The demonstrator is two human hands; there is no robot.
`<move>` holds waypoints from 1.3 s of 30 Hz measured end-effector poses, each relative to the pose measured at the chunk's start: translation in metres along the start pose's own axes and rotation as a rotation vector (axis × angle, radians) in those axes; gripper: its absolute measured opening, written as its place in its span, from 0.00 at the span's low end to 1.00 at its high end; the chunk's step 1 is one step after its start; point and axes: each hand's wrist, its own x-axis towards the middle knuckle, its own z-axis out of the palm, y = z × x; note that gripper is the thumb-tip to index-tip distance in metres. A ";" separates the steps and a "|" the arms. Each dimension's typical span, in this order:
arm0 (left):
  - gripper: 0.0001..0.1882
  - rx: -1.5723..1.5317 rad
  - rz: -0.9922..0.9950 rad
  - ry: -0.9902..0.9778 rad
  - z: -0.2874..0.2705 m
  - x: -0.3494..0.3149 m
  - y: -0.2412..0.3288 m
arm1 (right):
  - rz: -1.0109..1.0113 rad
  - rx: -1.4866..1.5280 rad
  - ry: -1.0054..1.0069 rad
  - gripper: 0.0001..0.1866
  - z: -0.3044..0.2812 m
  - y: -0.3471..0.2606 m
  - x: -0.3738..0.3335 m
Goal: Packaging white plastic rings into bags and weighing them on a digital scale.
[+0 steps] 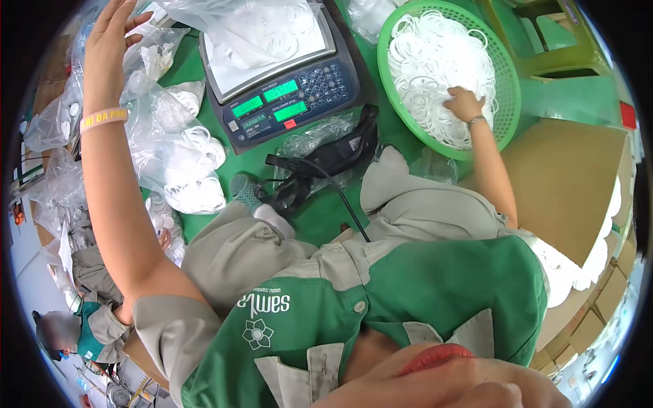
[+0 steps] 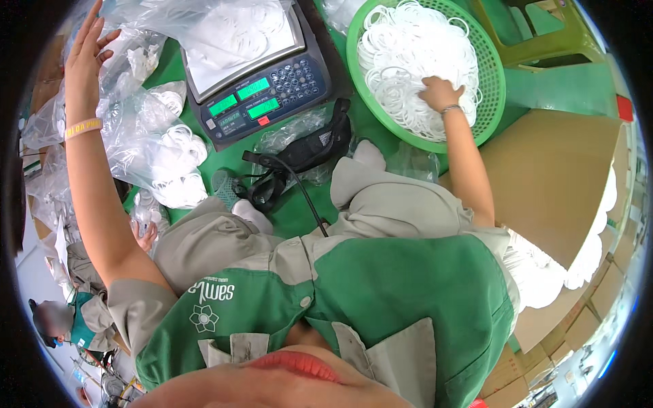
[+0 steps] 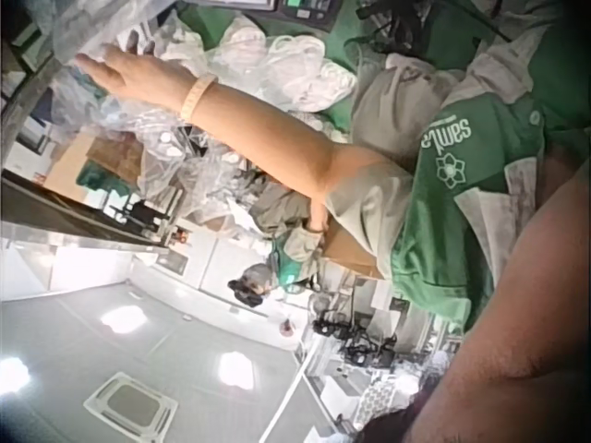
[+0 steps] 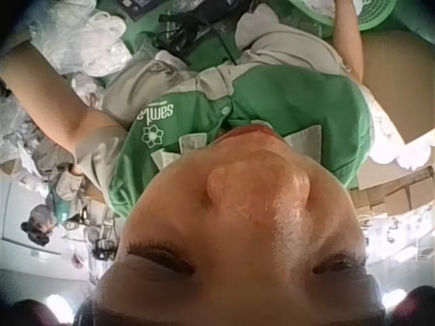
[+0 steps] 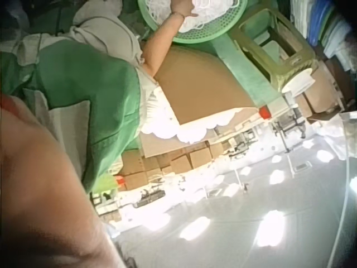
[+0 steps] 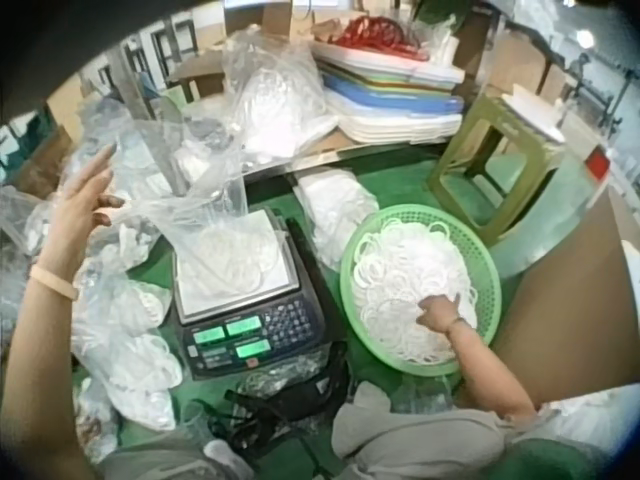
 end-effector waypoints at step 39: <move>0.15 0.053 0.279 -0.351 -0.022 -0.206 0.084 | -0.073 0.802 0.410 0.34 0.042 0.079 0.061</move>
